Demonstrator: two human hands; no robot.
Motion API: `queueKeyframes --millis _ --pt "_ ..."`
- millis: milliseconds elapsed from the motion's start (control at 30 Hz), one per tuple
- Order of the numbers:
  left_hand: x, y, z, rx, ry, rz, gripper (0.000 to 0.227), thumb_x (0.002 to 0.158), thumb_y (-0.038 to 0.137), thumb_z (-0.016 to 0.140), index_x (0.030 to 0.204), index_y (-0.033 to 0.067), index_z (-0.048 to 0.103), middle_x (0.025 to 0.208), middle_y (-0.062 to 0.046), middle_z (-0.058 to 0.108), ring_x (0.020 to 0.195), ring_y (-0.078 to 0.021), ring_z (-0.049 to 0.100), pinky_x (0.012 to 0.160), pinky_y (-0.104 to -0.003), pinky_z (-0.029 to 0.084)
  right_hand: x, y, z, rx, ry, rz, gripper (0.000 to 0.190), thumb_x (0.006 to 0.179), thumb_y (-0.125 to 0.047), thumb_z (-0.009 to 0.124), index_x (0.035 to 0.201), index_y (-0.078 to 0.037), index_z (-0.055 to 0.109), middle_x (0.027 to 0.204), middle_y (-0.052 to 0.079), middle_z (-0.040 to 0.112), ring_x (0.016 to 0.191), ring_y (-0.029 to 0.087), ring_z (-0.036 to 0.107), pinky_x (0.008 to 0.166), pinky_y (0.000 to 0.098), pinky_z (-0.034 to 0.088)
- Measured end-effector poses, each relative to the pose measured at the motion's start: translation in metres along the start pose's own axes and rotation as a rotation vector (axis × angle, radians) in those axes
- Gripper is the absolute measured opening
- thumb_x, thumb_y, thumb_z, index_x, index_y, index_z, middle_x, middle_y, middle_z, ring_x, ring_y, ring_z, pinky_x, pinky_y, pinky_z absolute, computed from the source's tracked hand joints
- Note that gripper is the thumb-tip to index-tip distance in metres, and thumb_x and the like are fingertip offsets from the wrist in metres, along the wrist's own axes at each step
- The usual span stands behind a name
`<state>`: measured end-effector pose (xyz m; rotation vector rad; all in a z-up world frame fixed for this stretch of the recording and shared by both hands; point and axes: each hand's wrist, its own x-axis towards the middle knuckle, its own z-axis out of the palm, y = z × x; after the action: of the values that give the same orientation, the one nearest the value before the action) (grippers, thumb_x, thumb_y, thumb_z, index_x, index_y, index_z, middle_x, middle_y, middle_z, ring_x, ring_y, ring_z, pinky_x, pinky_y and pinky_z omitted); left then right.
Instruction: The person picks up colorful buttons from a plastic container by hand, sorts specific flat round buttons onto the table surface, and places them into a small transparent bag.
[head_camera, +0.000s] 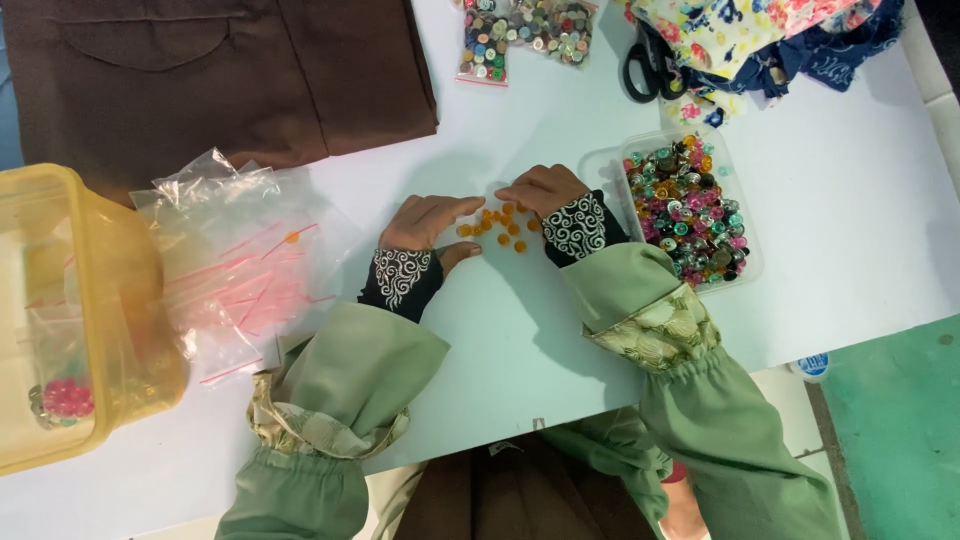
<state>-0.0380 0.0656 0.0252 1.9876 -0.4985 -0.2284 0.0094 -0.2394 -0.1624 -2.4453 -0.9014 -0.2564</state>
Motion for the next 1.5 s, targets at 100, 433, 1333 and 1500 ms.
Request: queueKeyframes --millis 100,433,1333,1500 --pt "0.001 -0.019 0.003 0.068 0.067 0.216 0.036 0.09 0.017 0.081 0.121 0.0021 0.069 0.105 -0.019 0.069 0.102 -0.0307 0.063 0.096 -0.045 0.051 0.046 -0.069 -0.05 0.249 -0.138 0.954 0.049 0.084 -0.053 0.076 0.097 -0.006 0.078 0.068 0.005 0.069 0.064 0.016 0.064 0.064 0.0285 0.052" --pt "0.01 -0.059 0.012 0.051 0.078 0.361 0.056 0.081 0.016 0.089 0.132 0.0179 0.068 0.112 -0.006 0.07 0.099 -0.0244 0.064 0.088 -0.034 0.054 0.017 -0.128 -0.093 0.139 0.013 0.392 0.04 0.093 -0.018 0.08 0.132 -0.016 0.071 0.107 0.007 0.064 0.091 0.026 0.068 0.077 0.0332 0.059" --pt "0.01 -0.043 0.011 0.06 0.163 0.41 0.038 0.083 0.015 0.09 0.115 0.0046 0.072 0.096 -0.015 0.068 0.084 -0.0256 0.06 0.078 -0.038 0.055 0.035 -0.133 -0.089 -0.035 0.258 -0.021 0.008 0.091 -0.011 0.083 0.098 -0.014 0.081 0.1 0.004 0.073 0.085 0.024 0.061 0.077 0.0336 0.056" --pt "0.009 -0.05 0.015 -0.027 0.154 0.372 0.045 0.079 0.016 0.093 0.119 0.0068 0.072 0.101 -0.013 0.069 0.093 -0.026 0.061 0.086 -0.038 0.052 0.042 -0.154 -0.109 0.114 0.217 -0.068 0.013 0.088 -0.014 0.087 0.1 -0.011 0.08 0.104 0.007 0.075 0.085 0.026 0.06 0.074 0.0345 0.055"
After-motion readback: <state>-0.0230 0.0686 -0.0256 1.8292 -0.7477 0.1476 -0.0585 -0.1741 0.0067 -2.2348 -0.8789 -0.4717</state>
